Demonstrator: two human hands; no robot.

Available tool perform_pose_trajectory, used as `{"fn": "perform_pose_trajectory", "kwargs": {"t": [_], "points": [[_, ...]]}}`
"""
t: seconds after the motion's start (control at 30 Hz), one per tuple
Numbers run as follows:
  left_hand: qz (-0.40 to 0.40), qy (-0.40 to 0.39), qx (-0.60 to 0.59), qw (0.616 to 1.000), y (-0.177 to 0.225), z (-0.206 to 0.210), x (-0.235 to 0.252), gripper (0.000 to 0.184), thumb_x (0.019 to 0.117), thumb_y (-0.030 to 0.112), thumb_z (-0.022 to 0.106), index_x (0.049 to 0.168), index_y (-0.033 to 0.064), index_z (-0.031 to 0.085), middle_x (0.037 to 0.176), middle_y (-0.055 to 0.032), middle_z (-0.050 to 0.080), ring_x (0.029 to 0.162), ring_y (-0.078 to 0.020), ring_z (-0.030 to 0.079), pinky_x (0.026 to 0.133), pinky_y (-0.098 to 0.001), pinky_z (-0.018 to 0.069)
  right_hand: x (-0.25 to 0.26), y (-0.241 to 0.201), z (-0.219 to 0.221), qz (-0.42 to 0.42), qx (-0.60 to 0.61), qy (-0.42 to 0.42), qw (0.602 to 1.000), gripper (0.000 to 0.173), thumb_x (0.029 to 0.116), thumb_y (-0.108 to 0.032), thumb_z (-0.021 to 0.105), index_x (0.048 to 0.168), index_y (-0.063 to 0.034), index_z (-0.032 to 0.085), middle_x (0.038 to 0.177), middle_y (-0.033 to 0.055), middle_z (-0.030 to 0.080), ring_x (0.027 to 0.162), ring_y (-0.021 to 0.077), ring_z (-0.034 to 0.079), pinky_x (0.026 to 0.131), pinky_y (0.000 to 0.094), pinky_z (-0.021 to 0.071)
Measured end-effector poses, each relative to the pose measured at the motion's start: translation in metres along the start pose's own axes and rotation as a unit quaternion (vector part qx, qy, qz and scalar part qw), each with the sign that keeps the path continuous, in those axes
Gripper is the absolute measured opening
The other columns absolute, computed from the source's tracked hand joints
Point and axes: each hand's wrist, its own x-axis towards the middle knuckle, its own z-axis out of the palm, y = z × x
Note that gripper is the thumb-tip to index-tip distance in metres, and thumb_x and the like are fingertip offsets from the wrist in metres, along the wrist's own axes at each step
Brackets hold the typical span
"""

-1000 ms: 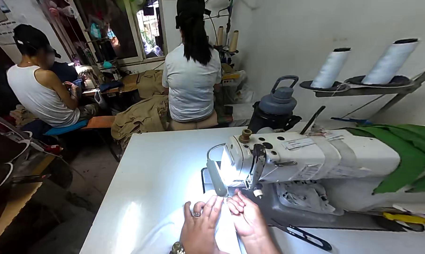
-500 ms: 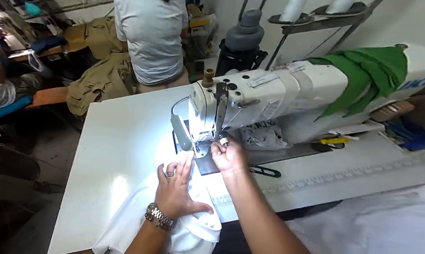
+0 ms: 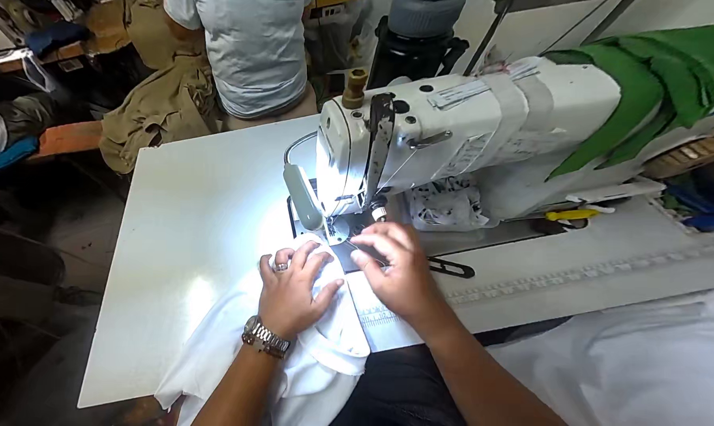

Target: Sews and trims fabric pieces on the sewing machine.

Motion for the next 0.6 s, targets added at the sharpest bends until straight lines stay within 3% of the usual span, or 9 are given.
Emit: {"fn": "perform_pose_trajectory", "kwargs": {"t": [0.03,0.1,0.27,0.37,0.5,0.6], "points": [[-0.002,0.001,-0.001,1.000,-0.002,0.002,0.003,0.050,0.0976,0.066,0.045,0.135,0.0385,0.063,0.150,0.0107,0.051,0.134,-0.0232,0.046,0.110,-0.0609,0.0261,-0.005,0.001,0.005,-0.028,-0.002,-0.018,0.999,0.018,0.0965,-0.018,0.063,0.104,-0.0092,0.077,0.110,0.0088,0.069,0.107,0.0256,0.063,0.093,0.0414,0.0521],[-0.001,-0.001,0.002,1.000,-0.004,0.002,0.005,0.054,0.0902,0.069,0.056,0.134,0.0391,0.063,0.148,0.0100,0.052,0.131,-0.0229,0.047,0.107,-0.0590,0.0292,-0.014,0.009,0.017,-0.048,0.010,-0.068,0.996,0.016,0.0952,-0.020,0.064,0.100,-0.0149,0.078,0.102,0.0000,0.070,0.103,0.0183,0.062,0.090,0.0356,0.0520],[-0.001,-0.020,-0.022,1.000,-0.006,-0.005,0.006,0.080,0.0705,0.075,0.073,0.140,0.0371,0.061,0.148,0.0076,0.053,0.129,-0.0245,0.049,0.104,-0.0604,0.0310,-0.006,0.009,0.021,-0.025,-0.009,-0.188,0.982,0.032,0.0891,-0.025,0.076,0.117,-0.0093,0.077,0.104,0.0087,0.068,0.102,0.0300,0.061,0.090,0.0520,0.0473],[0.013,-0.023,-0.026,0.999,-0.009,-0.007,0.007,0.086,0.0651,0.077,0.076,0.140,0.0372,0.061,0.147,0.0092,0.053,0.128,-0.0237,0.049,0.102,-0.0620,0.0329,0.001,0.006,0.018,-0.040,-0.035,-0.218,0.974,0.022,0.0894,-0.019,0.078,0.108,-0.0074,0.079,0.100,0.0095,0.069,0.101,0.0306,0.062,0.089,0.0513,0.0489],[0.018,-0.018,-0.018,1.000,-0.008,-0.009,0.007,0.089,0.0633,0.079,0.075,0.139,0.0360,0.061,0.146,0.0087,0.054,0.128,-0.0235,0.049,0.101,-0.0617,0.0325,0.002,0.007,0.031,-0.129,-0.098,-0.160,0.974,0.007,0.0895,-0.007,0.070,0.084,-0.0049,0.074,0.083,0.0093,0.066,0.089,0.0306,0.063,0.081,0.0484,0.0482],[0.019,-0.015,-0.006,1.000,-0.009,-0.007,0.005,0.093,0.0636,0.083,0.071,0.142,0.0349,0.060,0.148,0.0074,0.053,0.128,-0.0237,0.049,0.102,-0.0607,0.0322,0.011,0.010,0.042,-0.108,-0.119,-0.159,0.974,0.011,0.0912,-0.007,0.063,0.086,0.0019,0.068,0.088,0.0184,0.065,0.093,0.0385,0.066,0.082,0.0542,0.0509]]}}
